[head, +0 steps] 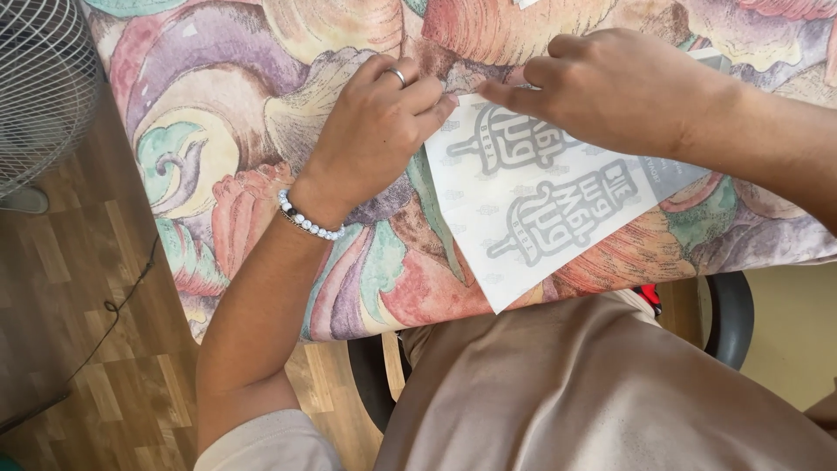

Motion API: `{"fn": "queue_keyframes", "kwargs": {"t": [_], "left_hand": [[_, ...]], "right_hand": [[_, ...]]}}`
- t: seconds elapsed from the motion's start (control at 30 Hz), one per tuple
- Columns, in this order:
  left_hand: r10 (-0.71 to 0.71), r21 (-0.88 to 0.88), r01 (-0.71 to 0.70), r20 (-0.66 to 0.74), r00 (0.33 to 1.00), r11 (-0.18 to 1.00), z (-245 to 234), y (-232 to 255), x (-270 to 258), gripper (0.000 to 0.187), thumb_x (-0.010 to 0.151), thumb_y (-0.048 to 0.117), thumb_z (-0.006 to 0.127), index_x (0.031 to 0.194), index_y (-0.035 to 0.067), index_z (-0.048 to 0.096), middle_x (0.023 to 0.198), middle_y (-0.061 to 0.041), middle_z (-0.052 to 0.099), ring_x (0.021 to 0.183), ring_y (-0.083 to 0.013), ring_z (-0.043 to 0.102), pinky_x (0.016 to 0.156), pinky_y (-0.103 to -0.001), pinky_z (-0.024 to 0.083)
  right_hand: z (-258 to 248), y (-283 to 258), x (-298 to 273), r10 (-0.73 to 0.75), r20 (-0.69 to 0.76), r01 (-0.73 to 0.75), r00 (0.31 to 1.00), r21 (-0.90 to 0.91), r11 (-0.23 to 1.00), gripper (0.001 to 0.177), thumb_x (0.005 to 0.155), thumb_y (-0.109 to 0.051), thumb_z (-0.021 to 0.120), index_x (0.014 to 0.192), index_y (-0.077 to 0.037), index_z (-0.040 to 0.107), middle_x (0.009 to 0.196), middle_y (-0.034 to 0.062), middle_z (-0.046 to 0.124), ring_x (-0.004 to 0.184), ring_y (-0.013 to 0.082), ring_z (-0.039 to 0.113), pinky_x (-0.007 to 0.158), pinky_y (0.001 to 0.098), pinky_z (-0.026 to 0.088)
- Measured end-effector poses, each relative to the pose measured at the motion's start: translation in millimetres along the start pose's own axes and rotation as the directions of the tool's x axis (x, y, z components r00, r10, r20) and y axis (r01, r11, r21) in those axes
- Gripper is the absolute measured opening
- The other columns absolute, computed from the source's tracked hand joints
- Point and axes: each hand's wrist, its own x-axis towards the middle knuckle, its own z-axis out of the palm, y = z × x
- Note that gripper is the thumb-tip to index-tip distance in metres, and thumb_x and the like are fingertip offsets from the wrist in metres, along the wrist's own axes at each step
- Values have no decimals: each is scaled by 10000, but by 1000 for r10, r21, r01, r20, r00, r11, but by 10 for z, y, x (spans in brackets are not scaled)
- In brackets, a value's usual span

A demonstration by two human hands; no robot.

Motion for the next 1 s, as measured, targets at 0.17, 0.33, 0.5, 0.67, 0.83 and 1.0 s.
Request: {"fn": "queue_keyframes", "kwargs": {"t": [0.17, 0.33, 0.5, 0.67, 0.83, 1.0], "left_hand": [[-63, 15, 61, 92, 994, 998, -80, 22, -28, 115, 999, 162, 740, 1098, 124, 784, 1019, -21, 675, 1018, -222, 609, 945, -384, 526], [-238, 90, 224, 204, 950, 970, -256, 51, -45, 157, 1005, 140, 706, 886, 78, 788, 932, -22, 631, 961, -213, 576, 852, -383, 513], [-331, -233, 346, 103, 938, 909, -174, 397, 172, 251, 969, -48, 625, 1215, -35, 674, 1157, -158, 665, 787, -191, 650, 610, -251, 565], [-424, -55, 434, 139, 895, 899, 45, 688, 158, 317, 980, 9, 588, 1293, -22, 626, 1060, -100, 592, 917, -268, 611, 539, -378, 547], [-349, 180, 325, 118, 930, 928, 134, 825, 69, 415, 973, -13, 486, 1382, -38, 547, 1093, -88, 559, 975, -252, 541, 1092, -428, 454], [-361, 97, 349, 165, 918, 932, 145, 866, 109, 444, 954, -76, 440, 1392, -103, 509, 1214, -166, 559, 1175, -318, 545, 1213, -438, 370]], "right_hand": [[-113, -13, 73, -3, 124, 2, 992, 9, 1000, 763, 951, -97, 595, 1644, -335, 380, 868, -97, 727, 665, 103, 720, 502, 234, 606], [-112, -33, 85, 25, 130, -27, 991, 14, 1000, 698, 993, -123, 550, 1637, -331, 378, 879, -63, 734, 682, 133, 743, 481, 262, 599], [-88, -52, 62, 30, 88, -30, 996, 7, 1000, 671, 993, -124, 541, 1618, -318, 394, 879, -14, 741, 672, 153, 759, 512, 274, 631], [88, -14, -59, 36, -21, -36, 999, 3, 999, 688, 951, -102, 548, 1593, -330, 461, 870, -17, 713, 699, 171, 735, 509, 296, 590], [362, 194, -524, 109, -111, -86, 988, 189, 978, 546, 854, 45, 597, 1346, -162, 713, 917, -40, 676, 789, 159, 683, 696, 289, 615], [781, 386, -886, 157, -158, -125, 975, 194, 973, 455, 896, -9, 612, 1285, -188, 765, 1040, -66, 760, 908, 180, 732, 808, 290, 578]]}}
